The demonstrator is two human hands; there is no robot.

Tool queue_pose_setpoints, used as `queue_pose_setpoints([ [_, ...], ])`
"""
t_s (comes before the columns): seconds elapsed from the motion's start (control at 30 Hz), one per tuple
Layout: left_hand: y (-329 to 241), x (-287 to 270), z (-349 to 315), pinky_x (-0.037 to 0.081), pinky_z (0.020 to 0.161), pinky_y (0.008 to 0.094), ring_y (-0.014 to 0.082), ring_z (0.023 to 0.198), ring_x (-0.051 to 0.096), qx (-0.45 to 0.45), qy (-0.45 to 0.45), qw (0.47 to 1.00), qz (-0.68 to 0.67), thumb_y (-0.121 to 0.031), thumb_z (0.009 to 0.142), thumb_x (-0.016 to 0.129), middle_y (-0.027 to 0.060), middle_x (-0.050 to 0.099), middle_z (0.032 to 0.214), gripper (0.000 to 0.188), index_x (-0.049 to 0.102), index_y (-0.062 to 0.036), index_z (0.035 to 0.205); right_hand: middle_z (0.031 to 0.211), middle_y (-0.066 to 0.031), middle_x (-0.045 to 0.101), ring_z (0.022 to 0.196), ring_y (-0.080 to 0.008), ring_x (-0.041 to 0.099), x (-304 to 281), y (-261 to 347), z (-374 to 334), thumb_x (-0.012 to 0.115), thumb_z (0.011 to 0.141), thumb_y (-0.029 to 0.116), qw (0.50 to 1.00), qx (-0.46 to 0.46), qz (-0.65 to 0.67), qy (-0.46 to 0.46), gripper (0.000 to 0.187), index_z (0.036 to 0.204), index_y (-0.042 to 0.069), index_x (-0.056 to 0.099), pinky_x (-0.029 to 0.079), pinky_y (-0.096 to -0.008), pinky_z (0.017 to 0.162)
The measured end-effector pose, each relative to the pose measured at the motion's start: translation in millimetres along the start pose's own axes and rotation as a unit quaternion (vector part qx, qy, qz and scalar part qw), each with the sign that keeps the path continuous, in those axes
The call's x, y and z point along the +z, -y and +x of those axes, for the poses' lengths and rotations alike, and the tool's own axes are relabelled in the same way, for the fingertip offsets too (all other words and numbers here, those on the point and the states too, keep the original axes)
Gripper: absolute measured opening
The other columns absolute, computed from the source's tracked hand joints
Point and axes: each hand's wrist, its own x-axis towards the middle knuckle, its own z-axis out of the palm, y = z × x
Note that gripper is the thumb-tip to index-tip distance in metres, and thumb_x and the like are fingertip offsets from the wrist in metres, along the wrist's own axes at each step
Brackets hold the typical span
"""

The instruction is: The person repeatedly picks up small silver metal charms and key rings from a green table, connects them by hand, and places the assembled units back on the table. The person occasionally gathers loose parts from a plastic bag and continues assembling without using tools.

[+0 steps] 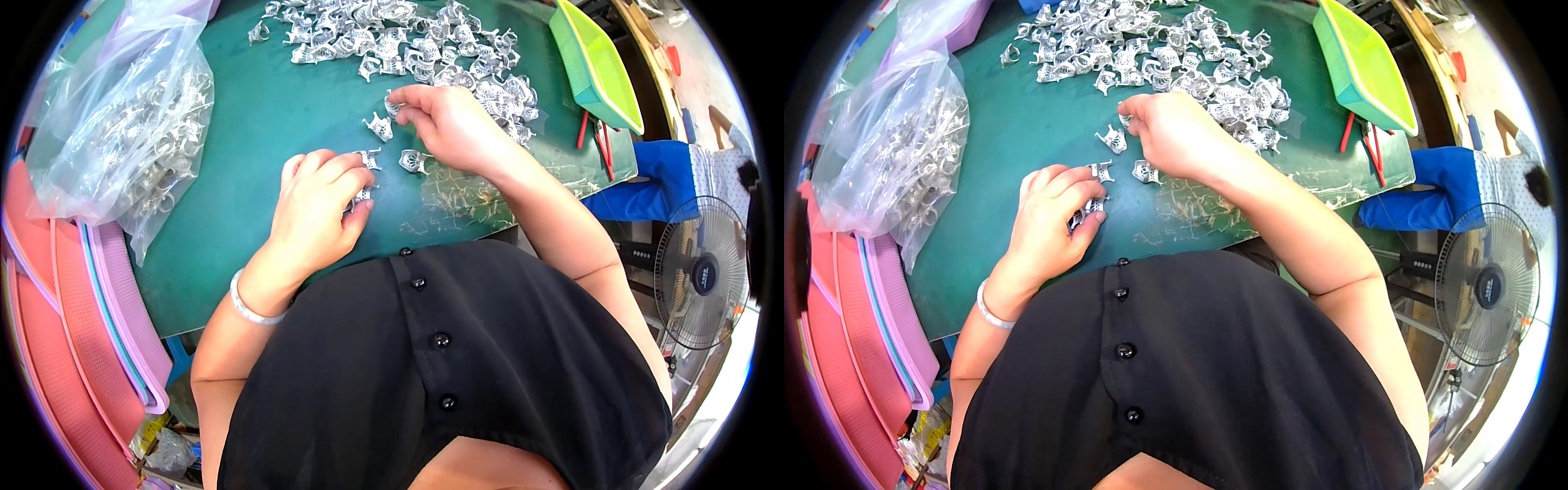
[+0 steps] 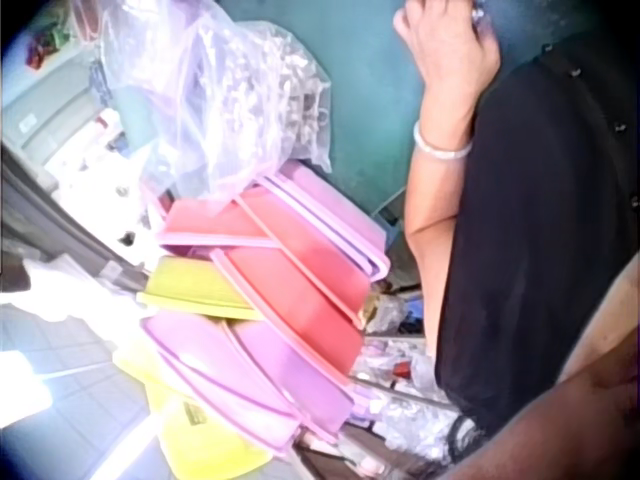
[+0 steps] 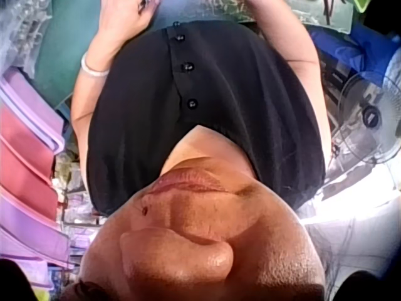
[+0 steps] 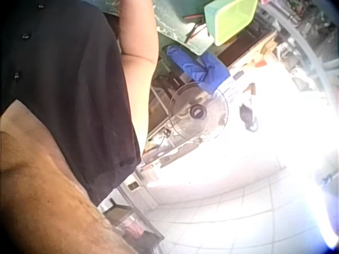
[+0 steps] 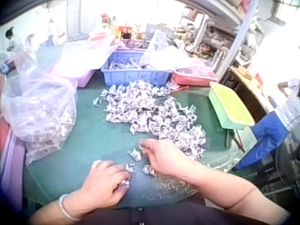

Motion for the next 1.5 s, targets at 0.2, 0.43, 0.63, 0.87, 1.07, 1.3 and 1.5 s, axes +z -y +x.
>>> queue_pose_setpoints([
  [0.2,-0.6,-0.8,1.6,0.037,0.088,0.0398,0.0251,0.097,0.054,0.005,-0.001,1.000,-0.005,-0.007,0.066,0.071,0.0052,0.061,0.101,0.026,0.062,-0.0086,0.090,0.089,-0.0142,0.068,0.074,-0.0196,0.064,2.7,-10.5,-4.4,0.052,0.084,0.000,1.000,-0.029,0.007,-0.009,0.028,0.111,0.001,0.060,0.051,-0.0313,0.071],
  [0.43,0.7,-1.2,0.7,0.038,0.085,0.0395,0.0270,0.093,0.053,-0.001,-0.010,1.000,-0.015,-0.006,0.064,0.072,0.0076,0.054,0.094,0.027,0.062,-0.0083,0.090,0.091,-0.0175,0.066,0.086,-0.0302,0.066,8.8,-0.2,-5.2,0.054,0.084,0.001,0.996,-0.083,-0.001,-0.012,0.026,0.109,0.001,0.061,0.052,-0.0353,0.075],
  [0.63,0.3,-1.8,0.2,0.038,0.086,0.0414,0.0302,0.098,0.051,-0.021,-0.005,0.999,-0.027,-0.007,0.064,0.072,0.0126,0.050,0.101,0.026,0.066,-0.0096,0.089,0.093,-0.0181,0.065,0.087,-0.0338,0.064,15.6,-3.1,-4.1,0.055,0.084,0.003,0.992,-0.120,-0.023,-0.028,0.024,0.107,0.000,0.062,0.051,-0.0376,0.075],
  [0.87,1.1,-1.1,-2.4,0.037,0.091,0.0435,0.0340,0.109,0.048,-0.020,-0.032,0.999,-0.036,-0.007,0.062,0.074,0.0167,0.049,0.114,0.027,0.069,-0.0120,0.088,0.094,-0.0170,0.065,0.088,-0.0343,0.062,19.6,-0.9,-6.4,0.055,0.083,0.003,0.989,-0.147,-0.015,-0.015,0.022,0.104,0.001,0.062,0.051,-0.0390,0.076],
  [1.07,3.5,-0.6,-8.8,0.036,0.093,0.0439,0.0347,0.113,0.047,-0.023,-0.035,0.999,-0.026,-0.006,0.061,0.074,0.0175,0.049,0.119,0.026,0.070,-0.0130,0.086,0.094,-0.0152,0.064,0.092,-0.0320,0.060,22.2,2.5,-10.5,0.057,0.082,0.004,0.988,-0.147,-0.051,0.007,0.025,0.106,0.002,0.062,0.049,-0.0403,0.079],
  [1.3,3.8,3.9,-5.5,0.033,0.097,0.0479,0.0366,0.116,0.046,-0.008,-0.051,0.998,-0.030,-0.011,0.058,0.080,0.0157,0.049,0.126,0.081,0.042,-0.0063,0.128,0.093,-0.0154,0.064,0.093,-0.0337,0.059,21.9,9.7,-12.5,0.056,0.079,0.002,0.986,-0.160,-0.037,0.037,0.027,0.105,0.000,0.061,0.048,-0.0411,0.082],
  [1.5,-1.4,7.9,-1.9,0.034,0.097,0.0444,0.0344,0.113,0.049,0.004,-0.013,0.998,0.064,-0.014,0.066,0.075,0.0135,0.054,0.120,0.057,0.053,-0.0071,0.119,0.093,-0.0122,0.065,0.091,-0.0306,0.059,10.4,0.5,-16.0,0.056,0.078,-0.002,0.977,-0.211,-0.001,-0.009,0.030,0.107,0.002,0.062,0.047,-0.0390,0.082],
])
